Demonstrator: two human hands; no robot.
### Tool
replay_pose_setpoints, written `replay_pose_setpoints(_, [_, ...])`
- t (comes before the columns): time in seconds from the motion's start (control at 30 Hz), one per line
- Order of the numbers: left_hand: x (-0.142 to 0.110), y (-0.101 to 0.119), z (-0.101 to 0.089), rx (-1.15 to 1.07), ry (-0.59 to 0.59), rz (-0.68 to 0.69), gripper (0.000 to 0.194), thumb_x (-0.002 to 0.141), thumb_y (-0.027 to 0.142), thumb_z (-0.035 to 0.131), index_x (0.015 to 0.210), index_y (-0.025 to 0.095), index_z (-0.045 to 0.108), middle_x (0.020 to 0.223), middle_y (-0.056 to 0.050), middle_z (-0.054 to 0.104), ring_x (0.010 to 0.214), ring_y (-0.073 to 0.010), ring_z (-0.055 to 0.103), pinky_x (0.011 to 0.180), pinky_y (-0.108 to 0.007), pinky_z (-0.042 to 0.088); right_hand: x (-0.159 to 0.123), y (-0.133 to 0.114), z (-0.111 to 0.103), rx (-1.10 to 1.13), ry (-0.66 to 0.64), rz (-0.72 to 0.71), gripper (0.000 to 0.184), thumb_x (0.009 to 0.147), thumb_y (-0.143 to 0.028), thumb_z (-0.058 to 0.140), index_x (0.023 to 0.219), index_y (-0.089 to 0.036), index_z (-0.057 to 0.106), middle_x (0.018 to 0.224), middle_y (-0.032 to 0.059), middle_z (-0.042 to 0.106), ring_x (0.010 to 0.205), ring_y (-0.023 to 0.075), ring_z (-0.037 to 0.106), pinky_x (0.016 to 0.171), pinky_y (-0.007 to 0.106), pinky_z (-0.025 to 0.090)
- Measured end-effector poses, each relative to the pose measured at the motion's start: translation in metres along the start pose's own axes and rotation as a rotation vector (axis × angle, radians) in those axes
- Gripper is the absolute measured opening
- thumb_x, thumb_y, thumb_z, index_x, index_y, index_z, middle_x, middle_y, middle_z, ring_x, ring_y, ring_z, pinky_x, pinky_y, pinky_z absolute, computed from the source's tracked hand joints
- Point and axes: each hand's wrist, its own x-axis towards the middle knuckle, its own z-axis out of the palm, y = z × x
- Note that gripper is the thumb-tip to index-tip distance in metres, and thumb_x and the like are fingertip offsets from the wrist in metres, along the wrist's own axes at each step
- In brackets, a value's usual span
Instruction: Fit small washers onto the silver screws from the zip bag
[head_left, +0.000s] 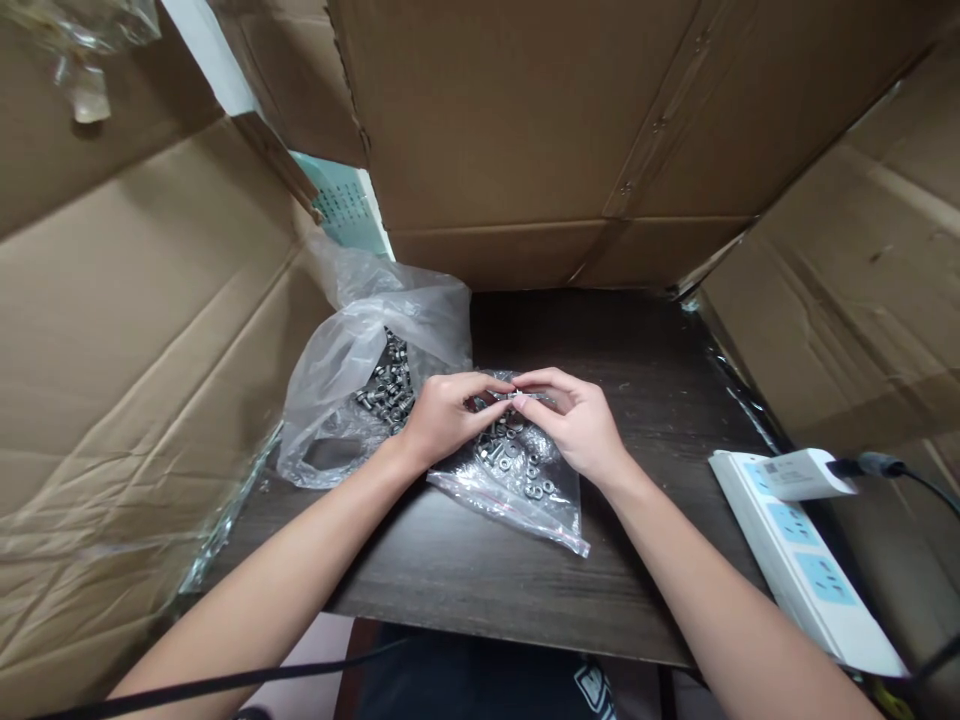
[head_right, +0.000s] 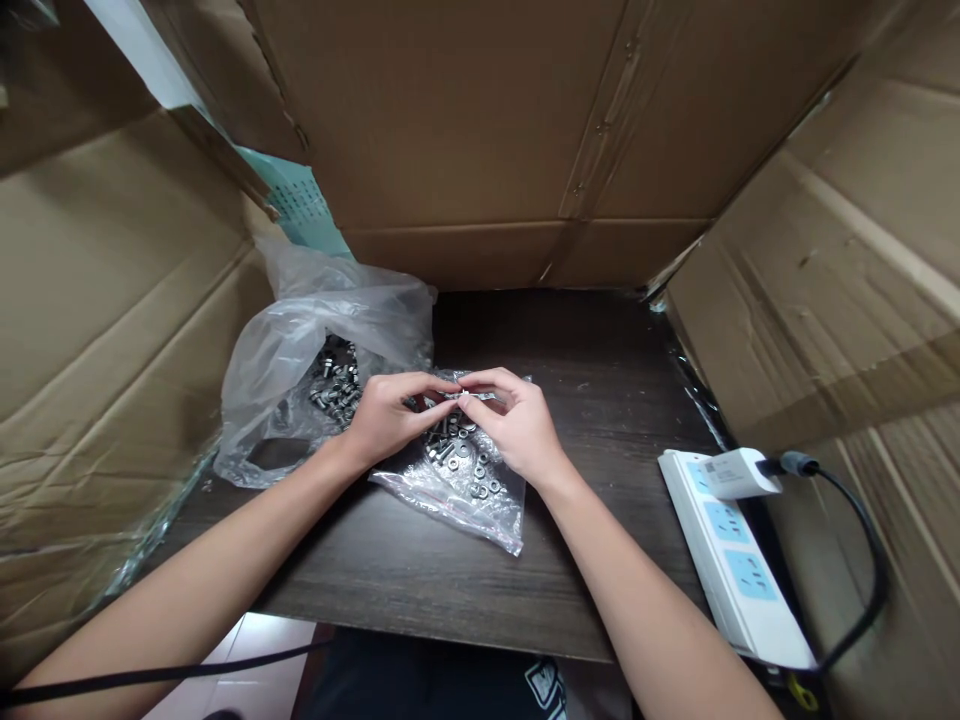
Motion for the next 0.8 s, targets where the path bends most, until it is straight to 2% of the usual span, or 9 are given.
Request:
replay_pose_setpoints(0.13, [0.0,-0.001,0.001,-0.002,-0.019,-0.029,0.011,0.086,0.016,0.074,0.097,0.017,0.076,0.09,-0.003,0.079,0.072,-0.0132,0.075,0.071,-0.022,0.061,-0.001,0.003,0.003,-0.054,0.047,-0.048,0.027,0.078,-0.036,0.081,0.098,-0.019,0.072,0.102,0.0075,0.072,0.095,0.0216,0.071,0.083,0.035,0.061])
replay_pose_setpoints(0.23, [0.001,0.001,0.001,-0.005,-0.035,-0.002,0.011,0.085,0.015,0.074,0.095,0.016,0.076,0.086,-0.002,0.079,0.07,-0.0126,0.074,0.069,-0.022,0.06,-0.002,0.003,0.005,-0.128,0.079,0.006,0.026,0.088,-0.042,0.07,0.099,-0.019,0.069,0.075,0.0027,0.067,0.064,0.0163,0.066,0.057,0.029,0.058])
replay_pose_setpoints(0.3, [0.002,0.002,0.0,-0.004,-0.032,0.021,0.01,0.085,0.015,0.075,0.095,0.015,0.076,0.085,-0.003,0.079,0.069,-0.0125,0.073,0.067,-0.021,0.059,-0.002,0.002,0.004,-0.148,0.09,0.031,0.028,0.091,-0.045,0.065,0.101,-0.019,0.068,0.071,0.0016,0.065,0.055,0.0144,0.061,0.048,0.027,0.053])
replay_pose_setpoints(0.4, [0.002,0.002,0.0,-0.013,-0.017,0.042,0.011,0.086,0.016,0.074,0.096,0.014,0.076,0.087,-0.004,0.079,0.068,-0.0121,0.072,0.066,-0.021,0.058,-0.003,0.0,0.003,-0.039,0.027,-0.005,0.036,0.081,-0.04,0.076,0.109,-0.02,0.066,0.096,0.007,0.07,0.081,0.0199,0.07,0.06,0.029,0.06])
replay_pose_setpoints(0.47, [0.003,0.001,-0.001,-0.021,-0.024,0.046,0.012,0.086,0.016,0.074,0.097,0.015,0.076,0.089,-0.004,0.079,0.068,-0.0119,0.072,0.066,-0.021,0.058,-0.002,0.0,0.001,0.002,-0.01,-0.016,0.04,0.077,-0.038,0.081,0.109,-0.02,0.066,0.1,0.0076,0.071,0.09,0.0218,0.071,0.07,0.032,0.062])
replay_pose_setpoints(0.6, [0.007,0.0,-0.002,-0.032,-0.085,0.048,0.011,0.086,0.019,0.076,0.096,0.015,0.076,0.084,-0.003,0.078,0.066,-0.0113,0.071,0.064,-0.021,0.058,-0.002,0.001,-0.002,-0.08,0.069,0.062,0.031,0.09,-0.049,0.065,0.094,-0.018,0.066,0.065,0.0007,0.064,0.054,0.0149,0.062,0.057,0.031,0.057])
replay_pose_setpoints(0.63, [0.008,0.0,-0.001,-0.037,-0.091,0.047,0.011,0.086,0.019,0.076,0.096,0.015,0.076,0.083,-0.003,0.078,0.065,-0.011,0.07,0.064,-0.02,0.057,-0.002,0.001,-0.003,-0.077,0.083,0.065,0.032,0.091,-0.05,0.063,0.095,-0.018,0.066,0.067,0.0015,0.066,0.055,0.0152,0.063,0.056,0.031,0.057])
replay_pose_setpoints(0.73, [0.01,0.0,0.001,-0.039,-0.105,0.049,0.01,0.087,0.019,0.074,0.095,0.015,0.076,0.083,-0.003,0.077,0.065,-0.0109,0.07,0.063,-0.02,0.057,-0.001,0.0,-0.005,-0.005,0.04,0.001,0.04,0.079,-0.044,0.079,0.108,-0.021,0.065,0.102,0.0082,0.073,0.092,0.0225,0.072,0.072,0.034,0.062])
replay_pose_setpoints(0.8, [0.009,0.0,0.003,-0.038,-0.119,0.06,0.009,0.088,0.02,0.072,0.095,0.015,0.076,0.082,-0.003,0.077,0.065,-0.0113,0.07,0.063,-0.021,0.057,0.0,0.0,-0.005,0.007,0.006,0.002,0.041,0.076,-0.041,0.081,0.108,-0.021,0.065,0.101,0.0077,0.074,0.095,0.0235,0.072,0.079,0.036,0.062])
